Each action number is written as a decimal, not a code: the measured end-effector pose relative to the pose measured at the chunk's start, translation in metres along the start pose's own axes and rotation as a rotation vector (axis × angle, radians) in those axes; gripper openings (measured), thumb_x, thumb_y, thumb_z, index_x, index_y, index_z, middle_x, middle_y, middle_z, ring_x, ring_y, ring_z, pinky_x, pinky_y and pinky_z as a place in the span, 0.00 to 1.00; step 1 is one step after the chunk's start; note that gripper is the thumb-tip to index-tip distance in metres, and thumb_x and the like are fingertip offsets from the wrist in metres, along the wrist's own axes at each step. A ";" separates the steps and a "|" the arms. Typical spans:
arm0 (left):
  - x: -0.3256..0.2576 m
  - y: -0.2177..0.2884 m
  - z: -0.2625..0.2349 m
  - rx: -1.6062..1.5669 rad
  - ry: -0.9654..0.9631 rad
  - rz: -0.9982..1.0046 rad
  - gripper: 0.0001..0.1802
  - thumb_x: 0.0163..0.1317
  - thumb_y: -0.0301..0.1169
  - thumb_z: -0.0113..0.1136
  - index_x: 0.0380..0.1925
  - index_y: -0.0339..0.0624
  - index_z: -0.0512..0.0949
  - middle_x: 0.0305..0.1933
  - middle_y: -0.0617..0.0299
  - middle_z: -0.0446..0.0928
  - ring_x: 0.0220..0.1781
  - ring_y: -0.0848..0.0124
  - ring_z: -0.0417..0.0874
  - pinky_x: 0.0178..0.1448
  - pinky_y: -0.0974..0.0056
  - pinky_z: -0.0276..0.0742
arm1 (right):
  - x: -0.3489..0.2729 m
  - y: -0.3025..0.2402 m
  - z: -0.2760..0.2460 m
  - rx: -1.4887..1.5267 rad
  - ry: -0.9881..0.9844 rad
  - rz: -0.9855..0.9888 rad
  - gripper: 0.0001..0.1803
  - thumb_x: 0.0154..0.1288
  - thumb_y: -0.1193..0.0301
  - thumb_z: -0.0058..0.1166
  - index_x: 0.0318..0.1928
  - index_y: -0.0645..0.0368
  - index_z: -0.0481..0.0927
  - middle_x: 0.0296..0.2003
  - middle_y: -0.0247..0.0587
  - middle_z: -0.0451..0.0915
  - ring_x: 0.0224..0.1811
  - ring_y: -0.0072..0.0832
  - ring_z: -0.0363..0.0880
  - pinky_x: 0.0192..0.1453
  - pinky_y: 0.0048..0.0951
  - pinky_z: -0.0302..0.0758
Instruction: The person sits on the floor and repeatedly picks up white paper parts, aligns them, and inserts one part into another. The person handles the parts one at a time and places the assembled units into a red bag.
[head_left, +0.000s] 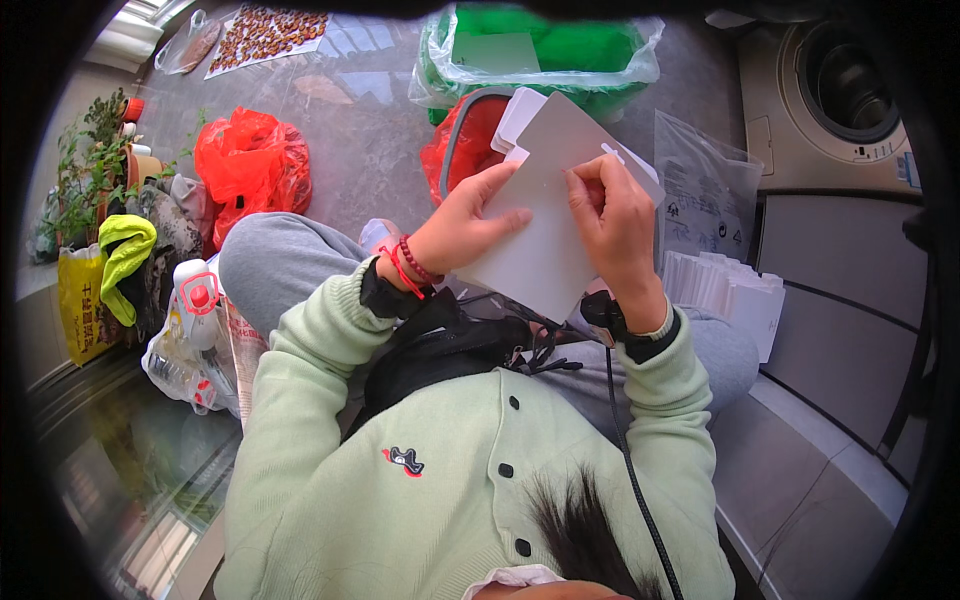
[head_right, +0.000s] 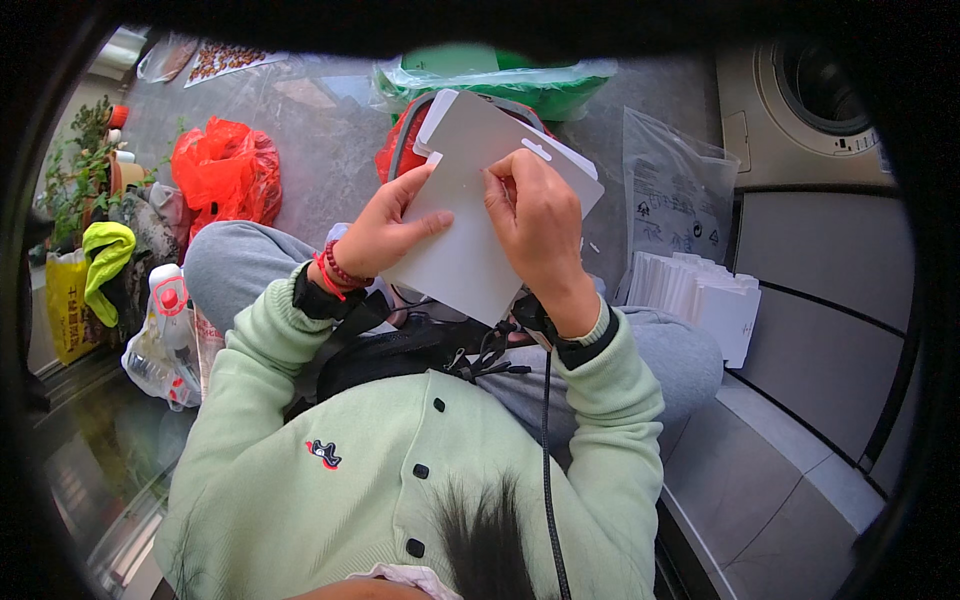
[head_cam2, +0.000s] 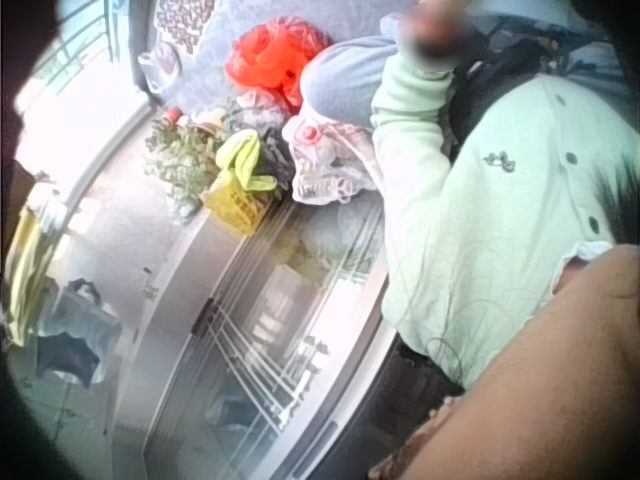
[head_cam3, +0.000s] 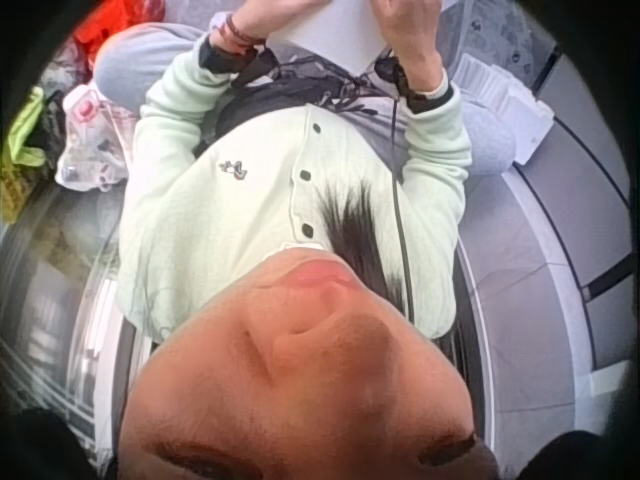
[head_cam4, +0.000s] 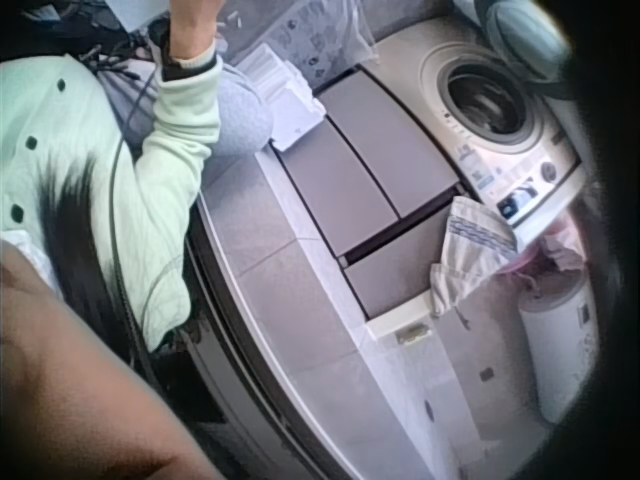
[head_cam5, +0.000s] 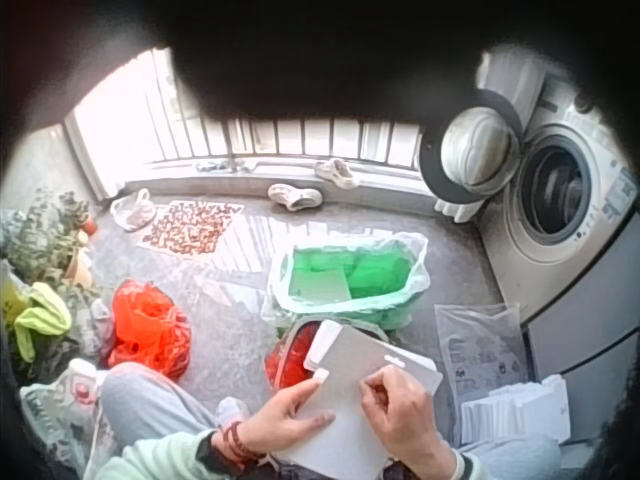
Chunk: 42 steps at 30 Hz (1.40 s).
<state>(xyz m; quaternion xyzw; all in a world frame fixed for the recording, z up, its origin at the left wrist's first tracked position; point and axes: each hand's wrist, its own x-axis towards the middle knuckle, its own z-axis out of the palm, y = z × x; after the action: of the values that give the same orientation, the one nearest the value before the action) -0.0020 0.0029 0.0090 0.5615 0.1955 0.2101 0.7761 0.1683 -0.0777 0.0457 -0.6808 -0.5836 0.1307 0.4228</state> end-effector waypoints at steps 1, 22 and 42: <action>0.000 0.000 0.000 0.015 0.000 0.005 0.24 0.61 0.23 0.56 0.58 0.33 0.67 0.51 0.61 0.74 0.53 0.75 0.74 0.58 0.67 0.71 | 0.000 0.000 0.000 -0.003 -0.002 0.001 0.06 0.61 0.74 0.57 0.31 0.61 0.73 0.24 0.42 0.75 0.25 0.36 0.75 0.30 0.34 0.70; 0.002 0.001 -0.012 -0.253 0.038 -0.040 0.35 0.62 0.20 0.55 0.69 0.40 0.55 0.61 0.59 0.69 0.60 0.71 0.72 0.61 0.64 0.71 | -0.001 0.005 -0.022 -0.022 0.033 0.013 0.06 0.60 0.76 0.56 0.30 0.61 0.72 0.24 0.42 0.74 0.26 0.35 0.75 0.30 0.31 0.72; -0.001 0.007 -0.010 -0.168 -0.007 -0.014 0.29 0.64 0.23 0.55 0.65 0.34 0.60 0.59 0.59 0.70 0.59 0.74 0.71 0.61 0.67 0.69 | 0.002 0.011 -0.040 -0.203 -0.116 -0.060 0.07 0.58 0.75 0.56 0.29 0.61 0.70 0.24 0.44 0.73 0.30 0.40 0.72 0.34 0.38 0.69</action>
<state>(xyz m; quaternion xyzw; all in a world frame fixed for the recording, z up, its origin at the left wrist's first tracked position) -0.0096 0.0125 0.0131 0.4937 0.1786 0.2182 0.8226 0.2029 -0.0918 0.0626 -0.6936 -0.6376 0.0974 0.3208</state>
